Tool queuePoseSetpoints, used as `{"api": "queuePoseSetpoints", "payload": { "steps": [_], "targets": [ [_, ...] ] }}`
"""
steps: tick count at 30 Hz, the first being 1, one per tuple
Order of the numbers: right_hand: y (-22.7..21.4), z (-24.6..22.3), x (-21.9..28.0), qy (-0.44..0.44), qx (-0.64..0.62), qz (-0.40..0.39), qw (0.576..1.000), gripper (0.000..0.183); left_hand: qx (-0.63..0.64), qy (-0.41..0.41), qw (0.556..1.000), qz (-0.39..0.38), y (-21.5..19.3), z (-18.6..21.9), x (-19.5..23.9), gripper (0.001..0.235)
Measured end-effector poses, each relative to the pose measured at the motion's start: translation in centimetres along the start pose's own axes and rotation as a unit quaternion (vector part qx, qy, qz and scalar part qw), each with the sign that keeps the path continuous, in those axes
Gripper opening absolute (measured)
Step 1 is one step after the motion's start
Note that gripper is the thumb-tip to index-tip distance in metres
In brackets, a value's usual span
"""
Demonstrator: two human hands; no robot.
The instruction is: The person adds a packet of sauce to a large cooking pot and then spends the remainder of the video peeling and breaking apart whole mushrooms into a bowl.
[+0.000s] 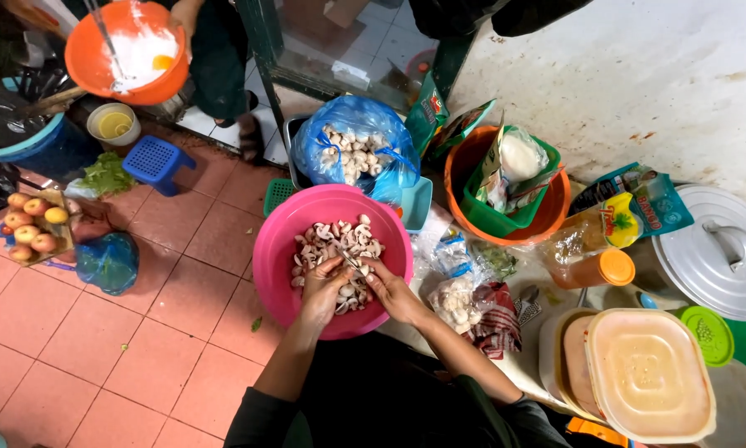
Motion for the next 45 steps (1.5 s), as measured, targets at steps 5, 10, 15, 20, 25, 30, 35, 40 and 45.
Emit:
{"api": "queuePoseSetpoints", "payload": {
  "steps": [5,10,15,20,25,30,35,40,45],
  "targets": [
    [-0.3,2.7,-0.9,0.014,-0.031,0.009,0.999,0.046,-0.005,-0.004,1.000,-0.001,-0.1,0.0,-0.2,0.037],
    [-0.4,1.0,-0.3,0.033,-0.003,0.007,0.999,0.057,-0.043,0.019,0.998,0.052,-0.4,0.7,-0.3,0.039],
    [0.0,0.5,0.3,0.028,-0.047,-0.052,0.997,0.056,-0.066,0.053,0.995,0.044,-0.9,0.4,-0.2,0.034],
    [0.3,1.7,-0.4,0.028,-0.047,-0.054,0.997,0.048,-0.071,0.036,0.996,0.025,-1.1,0.0,-0.5,0.034],
    [0.4,2.7,-0.9,0.021,-0.068,0.003,0.997,0.042,-0.097,-0.032,0.995,-0.012,-1.6,0.0,-0.5,0.036],
    [-0.9,2.9,0.4,0.172,-0.168,0.025,0.970,0.055,-0.150,-0.043,0.988,-0.001,-2.9,-1.7,-1.5,0.039],
    [-6.4,6.0,4.6,0.033,-0.014,0.093,0.995,0.044,-0.559,0.201,0.802,0.058,-0.5,1.7,-0.9,0.033],
    [-16.3,11.3,12.0,0.091,0.032,0.375,0.922,0.026,-0.713,0.221,0.654,0.120,6.9,4.2,0.7,0.010],
    [-17.7,13.9,12.7,0.181,0.149,0.299,0.925,0.026,-0.755,0.294,0.577,0.106,12.3,3.2,0.1,0.025]
  ]
}}
Point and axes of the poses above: each hand's wrist, its own x-axis away from the middle knuckle, its own y-axis out of the palm, z = x × y, the point moved 3 cm from there along -x, towards the middle knuckle, and after that the axes turned 12 degrees about -x, right-handed, at the moved point
